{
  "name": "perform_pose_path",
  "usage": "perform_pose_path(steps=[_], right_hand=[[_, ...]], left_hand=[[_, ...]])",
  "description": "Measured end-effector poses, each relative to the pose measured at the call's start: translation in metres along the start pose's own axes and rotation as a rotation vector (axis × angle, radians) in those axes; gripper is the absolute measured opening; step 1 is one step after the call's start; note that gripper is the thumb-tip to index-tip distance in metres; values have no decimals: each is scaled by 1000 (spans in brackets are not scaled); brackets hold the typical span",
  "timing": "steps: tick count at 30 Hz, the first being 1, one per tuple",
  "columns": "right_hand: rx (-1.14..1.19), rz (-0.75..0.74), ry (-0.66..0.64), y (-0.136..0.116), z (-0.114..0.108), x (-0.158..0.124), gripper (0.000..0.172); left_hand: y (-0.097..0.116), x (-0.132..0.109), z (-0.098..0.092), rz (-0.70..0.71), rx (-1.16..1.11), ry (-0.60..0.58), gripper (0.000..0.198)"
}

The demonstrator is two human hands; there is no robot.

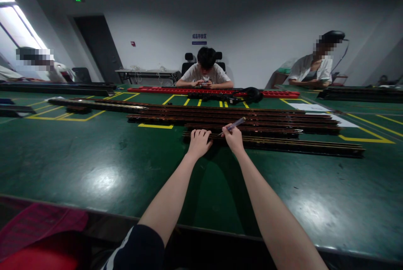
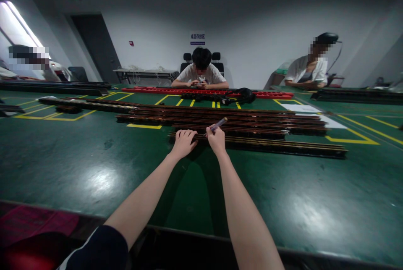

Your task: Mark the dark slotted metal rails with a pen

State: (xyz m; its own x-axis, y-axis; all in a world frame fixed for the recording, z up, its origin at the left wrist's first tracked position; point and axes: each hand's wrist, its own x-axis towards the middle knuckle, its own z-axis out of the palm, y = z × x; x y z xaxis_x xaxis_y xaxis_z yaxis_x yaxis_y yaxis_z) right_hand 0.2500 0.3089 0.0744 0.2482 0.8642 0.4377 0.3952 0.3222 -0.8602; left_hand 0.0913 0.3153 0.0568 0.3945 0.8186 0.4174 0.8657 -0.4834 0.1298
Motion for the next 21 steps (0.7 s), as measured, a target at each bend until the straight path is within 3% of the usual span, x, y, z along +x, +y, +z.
perform_pose_path(steps=[8, 21], right_hand=[[63, 1, 42, 2, 0, 3, 29], [39, 4, 17, 0, 0, 0, 19]], left_hand=[[3, 1, -1, -16, 3, 10, 31], [0, 1, 3, -10, 12, 28, 32]])
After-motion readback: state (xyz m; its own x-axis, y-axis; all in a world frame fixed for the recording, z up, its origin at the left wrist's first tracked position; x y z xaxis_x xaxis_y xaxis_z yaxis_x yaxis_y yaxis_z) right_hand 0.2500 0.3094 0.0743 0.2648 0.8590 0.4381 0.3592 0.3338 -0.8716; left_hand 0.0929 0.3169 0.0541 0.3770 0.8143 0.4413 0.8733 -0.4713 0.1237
